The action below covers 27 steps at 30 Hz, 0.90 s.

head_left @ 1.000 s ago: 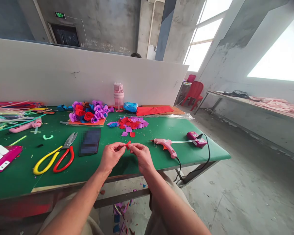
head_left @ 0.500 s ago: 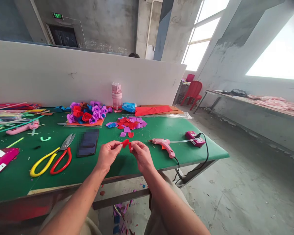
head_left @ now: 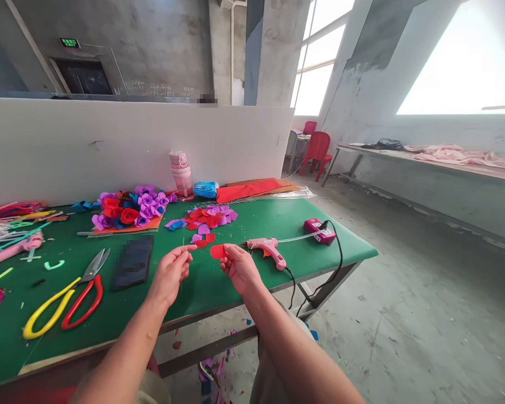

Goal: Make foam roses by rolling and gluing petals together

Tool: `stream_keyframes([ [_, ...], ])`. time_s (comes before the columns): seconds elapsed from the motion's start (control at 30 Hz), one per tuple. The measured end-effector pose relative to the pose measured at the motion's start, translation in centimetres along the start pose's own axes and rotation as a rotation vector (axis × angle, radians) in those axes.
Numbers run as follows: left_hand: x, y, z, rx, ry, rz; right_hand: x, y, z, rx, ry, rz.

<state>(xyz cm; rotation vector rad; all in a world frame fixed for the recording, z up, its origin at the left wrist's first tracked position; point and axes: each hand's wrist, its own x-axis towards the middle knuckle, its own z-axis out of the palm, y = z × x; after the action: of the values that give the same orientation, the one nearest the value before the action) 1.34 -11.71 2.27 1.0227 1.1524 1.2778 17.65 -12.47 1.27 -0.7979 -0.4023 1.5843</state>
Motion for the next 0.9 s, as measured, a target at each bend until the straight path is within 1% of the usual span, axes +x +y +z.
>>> stream_keyframes([
  [0.07,-1.6,-0.1,0.7,0.008,-0.069,-0.033,-0.1,-0.1,-0.4,-0.063,-0.039,-0.033],
  [0.17,-3.0,-0.1,1.9,0.034,-0.133,-0.068,-0.3,0.0,-0.8,-0.087,-0.034,-0.08],
  [0.23,-3.2,-0.2,2.4,0.051,-0.126,-0.056,-0.3,0.3,-0.8,-0.095,-0.027,-0.092],
  [0.3,-3.1,-0.4,2.5,0.069,-0.081,-0.043,-0.4,0.7,-0.6,-0.115,-0.042,-0.091],
  [0.4,-2.6,-0.6,2.1,0.03,-0.052,-0.03,-0.7,1.4,-0.1,-0.154,-0.081,-0.093],
  [0.5,-2.2,-0.4,1.4,-0.055,-0.086,-0.028,-1.2,1.7,0.3,-0.188,-0.129,-0.101],
  [0.57,-2.1,0.0,0.9,-0.055,-0.102,-0.022,-1.6,1.5,0.6,-0.212,-0.15,-0.113],
  [0.63,-2.2,0.5,0.5,0.02,-0.127,-0.005,-2.0,1.3,0.7,-0.302,-0.177,-0.124],
  [0.77,-2.5,1.0,-0.1,0.251,-0.225,0.03,-2.6,1.5,0.7,-0.583,-0.282,-0.107],
  [0.8,-2.6,1.0,-0.2,0.285,-0.233,0.039,-2.8,1.8,0.7,-0.61,-0.282,-0.106],
  [0.9,-2.5,0.8,-0.4,0.336,-0.23,0.076,-3.3,2.3,0.7,-0.636,-0.222,-0.109],
])
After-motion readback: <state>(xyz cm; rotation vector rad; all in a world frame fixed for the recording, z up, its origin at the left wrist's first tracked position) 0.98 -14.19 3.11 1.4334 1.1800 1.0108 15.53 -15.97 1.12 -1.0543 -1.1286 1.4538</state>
